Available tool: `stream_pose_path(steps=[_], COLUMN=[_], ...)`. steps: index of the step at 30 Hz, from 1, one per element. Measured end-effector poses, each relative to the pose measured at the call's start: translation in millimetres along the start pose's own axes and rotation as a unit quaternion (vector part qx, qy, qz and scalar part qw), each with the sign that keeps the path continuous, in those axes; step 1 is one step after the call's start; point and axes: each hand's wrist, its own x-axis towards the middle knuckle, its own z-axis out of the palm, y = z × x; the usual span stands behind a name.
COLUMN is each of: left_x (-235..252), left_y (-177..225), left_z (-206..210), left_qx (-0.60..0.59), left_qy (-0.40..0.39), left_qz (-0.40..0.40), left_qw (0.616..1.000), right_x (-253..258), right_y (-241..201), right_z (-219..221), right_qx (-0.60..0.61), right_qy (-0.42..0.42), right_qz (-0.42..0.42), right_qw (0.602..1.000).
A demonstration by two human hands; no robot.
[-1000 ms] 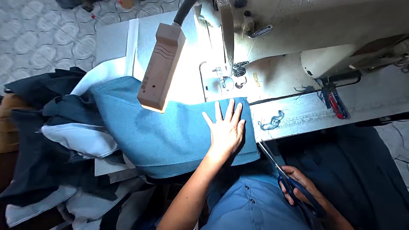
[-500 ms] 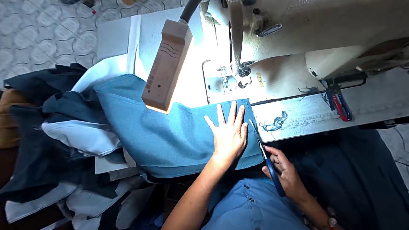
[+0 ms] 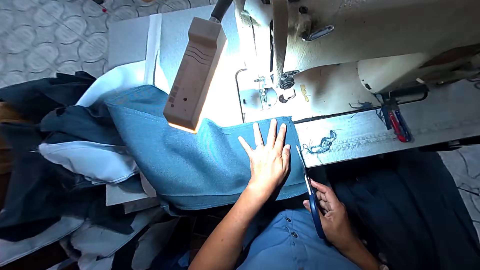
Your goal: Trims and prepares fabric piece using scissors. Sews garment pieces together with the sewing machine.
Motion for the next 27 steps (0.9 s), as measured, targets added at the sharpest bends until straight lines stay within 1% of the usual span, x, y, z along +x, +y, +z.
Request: stream_pose_path(steps=[3, 6, 9, 11, 17, 22, 24, 27], left_x=[-0.2, -0.3, -2.8, -6.2, -18.9, -25.8, -27.0, -28.1], left_y=[0.2, 0.5, 0.7, 1.7, 8.5, 11.5, 11.5, 13.1], left_z=[0.3, 0.1, -0.1, 0.7, 1.2, 3.3, 3.4, 2.6], left_qx=[0.002, 0.001, -0.001, 0.000, -0.002, -0.008, -0.006, -0.004], left_qy=[-0.003, -0.008, -0.006, -0.001, 0.002, 0.018, 0.016, 0.014], left_qz=[-0.003, -0.005, -0.005, -0.004, -0.003, 0.006, 0.007, 0.007], left_qw=[1.000, 1.000, 1.000, 1.000, 1.000, 1.000, 1.000, 1.000], right_x=[-1.1, -1.1, 4.1, 8.8, 13.1, 12.4, 12.0, 12.7], right_y=[-1.4, -2.7, -2.4, -2.4, -4.8, -10.6, -12.0, -10.5], right_z=[-0.5, -3.7, -9.8, -9.8, -2.7, -4.4, -4.8, -0.4], right_qx=[0.002, 0.005, -0.033, -0.052, -0.086, -0.049, -0.079, -0.126], right_qy=[0.008, -0.004, -0.067, -0.081, -0.059, -0.070, -0.069, -0.033], right_qz=[-0.005, 0.007, 0.022, 0.013, 0.006, 0.039, 0.034, 0.014], right_qw=[1.000, 1.000, 0.997, 0.995, 0.995, 0.996, 0.994, 0.991])
